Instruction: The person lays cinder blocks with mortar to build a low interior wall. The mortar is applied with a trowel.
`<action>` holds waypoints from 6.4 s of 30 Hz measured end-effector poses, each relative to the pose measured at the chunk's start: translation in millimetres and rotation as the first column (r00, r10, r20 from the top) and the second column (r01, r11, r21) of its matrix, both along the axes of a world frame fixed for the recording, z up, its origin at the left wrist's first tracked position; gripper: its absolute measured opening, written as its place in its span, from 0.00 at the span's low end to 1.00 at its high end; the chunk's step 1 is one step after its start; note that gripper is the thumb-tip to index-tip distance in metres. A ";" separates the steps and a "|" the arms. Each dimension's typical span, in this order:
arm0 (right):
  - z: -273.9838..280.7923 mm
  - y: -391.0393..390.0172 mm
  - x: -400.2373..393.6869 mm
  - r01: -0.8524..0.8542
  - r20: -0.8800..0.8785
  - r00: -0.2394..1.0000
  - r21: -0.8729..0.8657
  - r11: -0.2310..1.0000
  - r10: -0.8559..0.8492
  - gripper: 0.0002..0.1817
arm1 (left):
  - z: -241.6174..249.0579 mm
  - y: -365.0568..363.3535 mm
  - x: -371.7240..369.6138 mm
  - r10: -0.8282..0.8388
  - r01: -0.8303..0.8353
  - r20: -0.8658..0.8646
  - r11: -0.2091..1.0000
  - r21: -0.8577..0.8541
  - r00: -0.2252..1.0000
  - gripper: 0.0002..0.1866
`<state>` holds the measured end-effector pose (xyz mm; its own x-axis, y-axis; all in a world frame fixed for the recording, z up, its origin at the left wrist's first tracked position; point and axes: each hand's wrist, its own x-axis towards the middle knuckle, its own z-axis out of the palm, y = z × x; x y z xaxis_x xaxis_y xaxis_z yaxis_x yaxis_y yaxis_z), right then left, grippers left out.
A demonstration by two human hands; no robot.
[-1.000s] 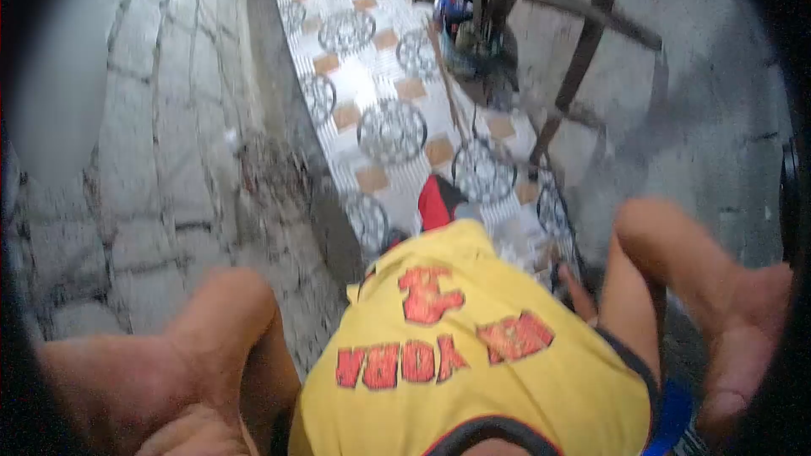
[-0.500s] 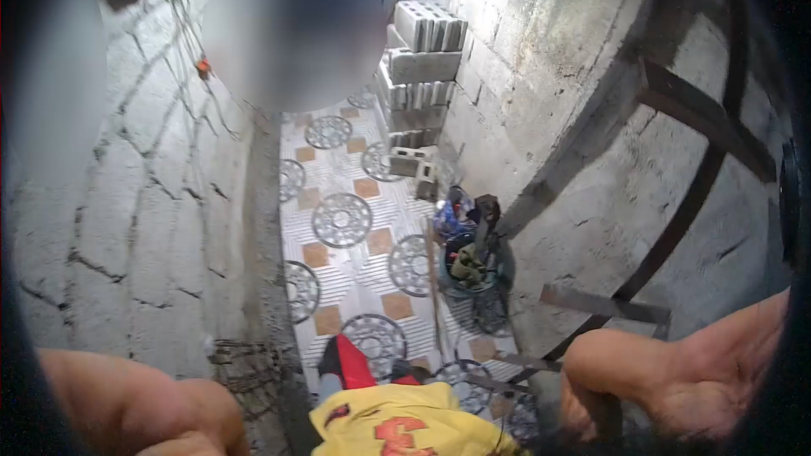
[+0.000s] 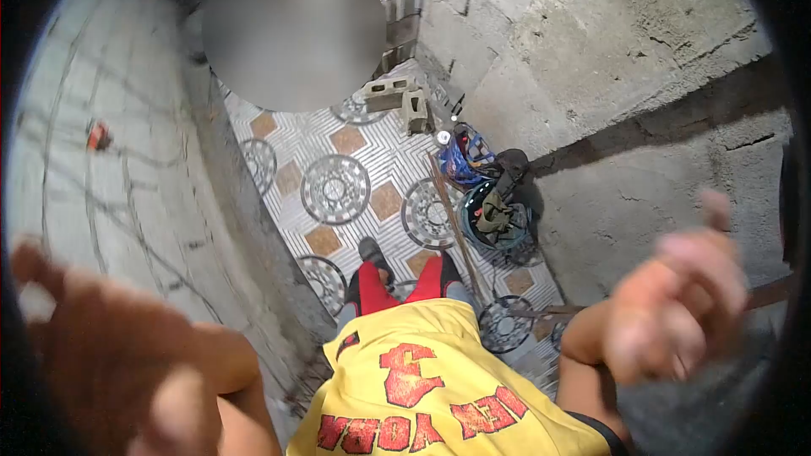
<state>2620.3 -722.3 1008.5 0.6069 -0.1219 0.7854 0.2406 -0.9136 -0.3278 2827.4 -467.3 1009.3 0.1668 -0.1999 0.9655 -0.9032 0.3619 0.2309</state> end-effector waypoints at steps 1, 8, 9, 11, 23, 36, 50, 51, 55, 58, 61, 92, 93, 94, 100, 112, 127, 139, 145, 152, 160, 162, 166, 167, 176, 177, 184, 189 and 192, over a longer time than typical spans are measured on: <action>-29.8 -13.8 23.1 0.145 -0.126 0.984 0.137 0.980 -0.128 0.07 | -18.7 -26.7 39.1 0.044 -0.038 -0.112 0.998 0.058 0.993 0.21; -398.2 -62.1 74.2 0.720 -0.757 0.652 0.603 0.344 -0.037 0.09 | -353.2 -201.0 236.8 0.469 0.402 -0.595 0.451 0.797 0.653 0.12; -469.9 -56.0 63.0 0.781 -0.833 0.553 0.520 0.348 0.005 0.09 | -431.5 -197.5 256.9 0.521 0.553 -0.679 0.402 0.730 0.518 0.11; -580.1 -31.8 42.9 0.836 -0.906 0.424 0.391 0.386 -0.002 0.09 | -550.3 -193.1 289.2 0.512 0.528 -0.562 0.228 0.818 0.649 0.11; -634.6 217.2 45.6 0.213 -0.778 0.310 -0.504 -0.837 0.547 0.10 | -926.6 -448.3 445.8 0.199 0.038 0.037 -0.363 0.931 0.979 0.27; -634.9 283.2 358.1 0.045 -0.741 0.671 0.081 -0.996 -0.030 0.14 | -1008.2 -466.0 496.4 0.051 -0.052 0.072 -0.328 0.943 0.996 0.13; -762.4 131.4 415.7 0.362 -0.786 0.538 0.542 -0.758 -0.305 0.16 | -752.4 -431.6 515.8 0.357 0.531 -0.394 -0.528 0.663 0.847 0.22; -798.5 128.6 441.5 -0.352 -0.460 0.627 0.552 -0.756 -0.628 0.21 | -730.2 -417.4 513.7 0.360 0.515 -0.368 -0.581 0.631 0.857 0.20; -760.9 64.8 421.9 -0.808 0.048 0.573 0.196 -0.555 -0.818 0.31 | -659.8 -354.5 478.7 0.557 0.764 -0.523 -0.443 0.470 0.645 0.16; -715.2 85.2 413.6 -0.694 -0.041 0.702 0.186 -0.696 -0.711 0.31 | -639.4 -320.1 460.7 0.769 0.879 -0.460 -0.472 0.058 0.444 0.18; -662.3 122.9 359.5 -0.646 -0.152 0.714 0.231 -0.727 -0.683 0.29 | -633.2 -282.3 413.9 0.785 0.861 -0.387 -0.507 0.050 0.484 0.17; -552.8 377.1 -240.4 -0.416 -0.787 -0.017 0.567 -0.711 -0.617 0.30 | -598.4 -99.9 -400.4 -0.240 -0.128 -0.621 -0.967 0.220 0.746 0.29; -538.1 380.2 -274.8 -0.423 -0.840 0.125 0.436 -0.794 -0.528 0.32 | -585.3 -85.6 -455.1 -0.260 -0.138 -0.491 -0.952 0.272 0.832 0.31; -544.1 383.7 -290.5 -0.368 -0.860 0.034 0.464 -0.806 -0.510 0.33 | -573.6 -74.3 -498.8 -0.296 -0.168 -0.489 -0.943 0.289 0.820 0.31; -567.2 434.9 -426.0 -0.210 -0.866 0.049 0.478 -0.853 -0.498 0.38 | -559.9 22.6 -717.6 -0.613 -0.605 -0.388 -0.780 0.161 0.688 0.28; -647.5 612.5 -587.5 -0.307 -0.918 -0.217 0.388 -0.869 -0.333 0.30 | -636.4 238.9 -904.0 -0.673 -0.527 -0.423 -0.739 0.419 0.607 0.22; -683.3 503.0 -514.2 -0.946 -0.971 -0.070 0.137 -0.295 -0.227 0.15 | -974.8 441.0 -1167.7 -0.534 -0.793 -0.842 -0.544 0.273 0.076 0.21; -703.3 436.1 -528.4 -0.982 -0.982 -0.042 0.075 -0.175 -0.186 0.15 | -1014.5 520.1 -1239.3 -0.719 -0.739 -0.584 -0.614 0.279 0.377 0.19; -696.5 437.5 -538.4 -0.981 -0.980 0.084 -0.050 -0.186 -0.179 0.14 | -1053.2 506.7 -1241.7 -0.731 -0.781 -0.625 -0.548 0.300 0.273 0.24; -687.3 420.0 -544.5 -0.994 -0.988 0.044 -0.029 -0.102 -0.148 0.13 | -946.9 457.4 -1181.9 -0.755 -0.734 -0.551 -0.591 0.335 0.356 0.26; -686.8 370.3 -500.3 -1.000 -0.995 0.000 -0.004 0.030 -0.105 0.13 | -856.7 337.2 -1080.4 -0.846 -0.840 -0.481 -0.422 0.343 0.229 0.25; -691.4 338.5 -483.0 -0.993 -0.996 -0.020 0.009 0.116 -0.091 0.14 | -836.7 308.7 -1045.1 -0.863 -0.855 -0.449 -0.401 0.330 0.232 0.25; -684.7 308.2 -446.2 -0.909 -0.978 -0.163 0.099 -0.405 0.127 0.15 | -824.4 244.5 -964.6 -0.894 -0.916 -0.418 -0.293 0.274 0.161 0.25; -649.3 328.8 -448.3 -0.915 -0.922 -0.237 0.106 0.389 -0.307 0.17 | -821.1 230.8 -943.5 -0.912 -0.929 -0.393 -0.243 0.279 0.120 0.25; -666.4 161.2 -398.0 -0.521 -0.964 -0.254 0.208 0.828 0.082 0.16 | -812.8 136.4 -738.4 -0.855 -0.938 -0.386 0.302 0.171 -0.346 0.28; -661.7 153.4 -396.7 -0.452 -0.946 -0.323 0.189 0.872 0.038 0.18 | -811.4 130.6 -719.9 -0.833 -0.914 -0.375 0.367 0.173 -0.406 0.28; -707.0 106.6 -421.2 -0.274 -0.966 -0.190 0.225 0.935 0.176 0.16 | -801.6 117.1 -596.6 -0.639 -0.747 -0.455 0.659 0.092 -0.620 0.27; -689.6 134.7 -363.6 -0.127 -0.962 -0.154 0.246 0.961 0.226 0.16 | -843.0 133.1 -525.8 -0.565 -0.691 -0.460 0.704 0.163 -0.685 0.24; -666.5 149.0 -291.1 -0.046 -0.965 0.005 0.262 0.964 0.263 0.15 | -884.0 131.4 -471.1 -0.611 -0.732 -0.457 0.666 0.145 -0.646 0.23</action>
